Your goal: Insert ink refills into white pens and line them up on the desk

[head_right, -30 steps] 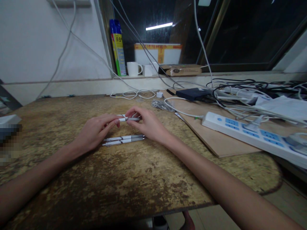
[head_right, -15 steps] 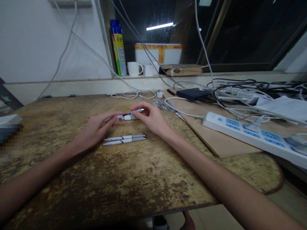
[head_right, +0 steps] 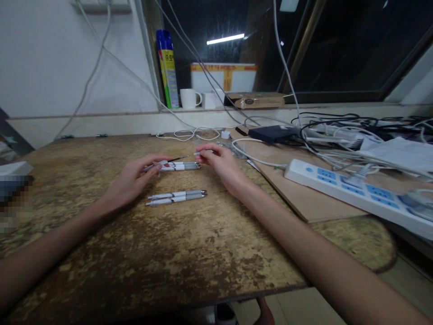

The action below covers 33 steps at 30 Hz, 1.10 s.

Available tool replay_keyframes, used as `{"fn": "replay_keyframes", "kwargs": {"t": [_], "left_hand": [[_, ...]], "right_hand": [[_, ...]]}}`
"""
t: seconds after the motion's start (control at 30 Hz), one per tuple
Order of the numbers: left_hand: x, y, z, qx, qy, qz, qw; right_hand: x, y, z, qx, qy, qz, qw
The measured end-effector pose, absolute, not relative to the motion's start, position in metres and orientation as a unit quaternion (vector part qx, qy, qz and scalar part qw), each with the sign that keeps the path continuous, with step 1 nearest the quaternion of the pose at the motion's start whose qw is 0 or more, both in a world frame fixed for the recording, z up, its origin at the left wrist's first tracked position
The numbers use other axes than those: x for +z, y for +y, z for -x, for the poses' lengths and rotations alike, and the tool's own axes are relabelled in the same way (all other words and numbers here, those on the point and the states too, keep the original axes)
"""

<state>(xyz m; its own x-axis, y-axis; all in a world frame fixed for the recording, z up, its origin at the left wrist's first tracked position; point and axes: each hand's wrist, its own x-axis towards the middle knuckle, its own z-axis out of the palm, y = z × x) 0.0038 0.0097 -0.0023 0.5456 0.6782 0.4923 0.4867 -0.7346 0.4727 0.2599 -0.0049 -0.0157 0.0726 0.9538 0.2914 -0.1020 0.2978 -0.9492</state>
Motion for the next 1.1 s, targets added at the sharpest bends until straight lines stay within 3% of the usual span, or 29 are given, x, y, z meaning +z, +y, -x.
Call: {"fn": "replay_keyframes", "kwargs": {"t": [0.2, 0.37, 0.6, 1.1], "left_hand": [[-0.003, 0.010, -0.004, 0.328, 0.317, -0.879, 0.137], [-0.001, 0.007, -0.007, 0.313, 0.289, -0.896, 0.124], [0.007, 0.006, 0.000, 0.325, 0.301, -0.884, 0.149], [-0.005, 0.024, 0.019, 0.353, 0.382, -0.844, 0.136]], "right_hand": [[-0.022, 0.000, -0.260, 0.332, -0.609, 0.457, 0.556], [-0.026, -0.004, -0.252, 0.352, -0.666, 0.431, 0.497], [-0.014, -0.009, -0.255, 0.402, -0.631, 0.404, 0.526], [-0.021, 0.001, -0.271, 0.309, -0.650, 0.456, 0.524]]}}
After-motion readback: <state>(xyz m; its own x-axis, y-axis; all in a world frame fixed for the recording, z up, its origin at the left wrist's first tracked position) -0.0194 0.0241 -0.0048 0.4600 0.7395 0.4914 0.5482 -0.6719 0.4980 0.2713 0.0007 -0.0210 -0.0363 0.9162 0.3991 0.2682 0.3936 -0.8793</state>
